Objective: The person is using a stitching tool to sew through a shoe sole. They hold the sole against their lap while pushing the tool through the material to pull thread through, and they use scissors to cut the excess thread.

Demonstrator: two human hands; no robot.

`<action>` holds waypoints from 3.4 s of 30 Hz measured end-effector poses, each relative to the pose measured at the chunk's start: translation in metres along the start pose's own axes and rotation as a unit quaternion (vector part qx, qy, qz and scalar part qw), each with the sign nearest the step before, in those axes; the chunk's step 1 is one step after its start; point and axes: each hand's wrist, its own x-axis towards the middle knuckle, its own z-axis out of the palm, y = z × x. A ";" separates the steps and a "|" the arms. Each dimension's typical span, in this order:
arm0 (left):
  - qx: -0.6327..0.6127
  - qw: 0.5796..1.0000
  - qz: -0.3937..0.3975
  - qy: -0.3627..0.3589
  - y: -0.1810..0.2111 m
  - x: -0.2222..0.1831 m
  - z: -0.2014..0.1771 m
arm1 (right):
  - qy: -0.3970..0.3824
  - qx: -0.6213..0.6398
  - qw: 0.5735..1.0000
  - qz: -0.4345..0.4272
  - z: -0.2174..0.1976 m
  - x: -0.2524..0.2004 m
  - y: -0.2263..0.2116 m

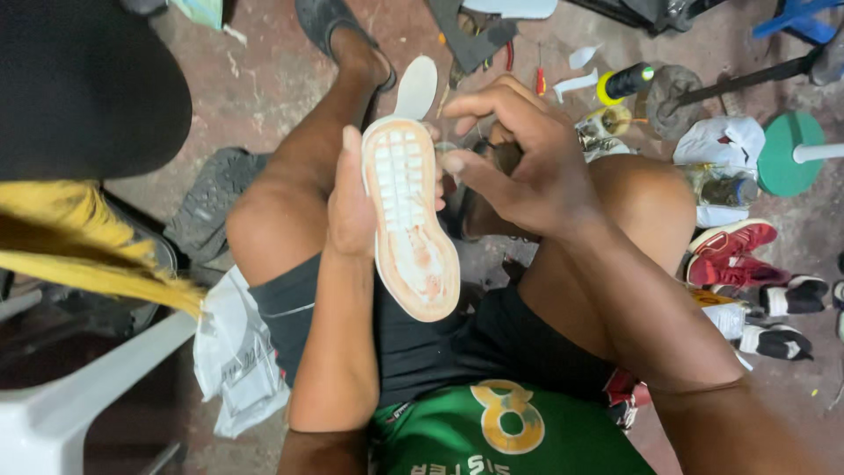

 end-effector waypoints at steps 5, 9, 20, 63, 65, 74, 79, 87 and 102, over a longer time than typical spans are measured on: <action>0.027 0.999 -0.017 0.030 -0.009 0.002 0.009 | 0.063 -0.051 0.993 -0.081 0.017 0.009 0.012; -0.016 1.000 -0.003 0.013 -0.012 0.003 0.010 | 0.054 0.109 0.988 0.097 0.016 0.003 0.029; -0.032 0.999 -0.003 -0.027 -0.023 -0.009 0.036 | 0.015 0.294 0.950 0.103 -0.045 -0.056 0.032; 0.144 0.985 -0.097 0.018 -0.097 -0.070 0.083 | 0.098 -0.151 0.983 0.033 -0.050 -0.179 -0.022; 0.148 0.985 -0.089 0.018 -0.096 -0.070 0.081 | 0.073 -0.177 0.981 0.021 -0.049 -0.171 -0.019; 0.133 0.985 -0.093 0.052 -0.095 -0.076 0.072 | 0.021 -0.187 0.982 0.021 -0.045 -0.159 -0.018; 0.140 0.985 -0.093 0.041 -0.096 -0.078 0.072 | -0.009 -0.214 0.977 0.014 -0.052 -0.156 -0.019; 0.113 0.982 -0.135 0.062 -0.093 -0.071 0.072 | -0.104 0.006 0.993 0.048 -0.063 -0.133 0.023; 0.174 0.982 -0.066 -0.044 -0.083 -0.080 0.079 | -0.035 0.200 0.970 0.136 -0.027 -0.156 0.034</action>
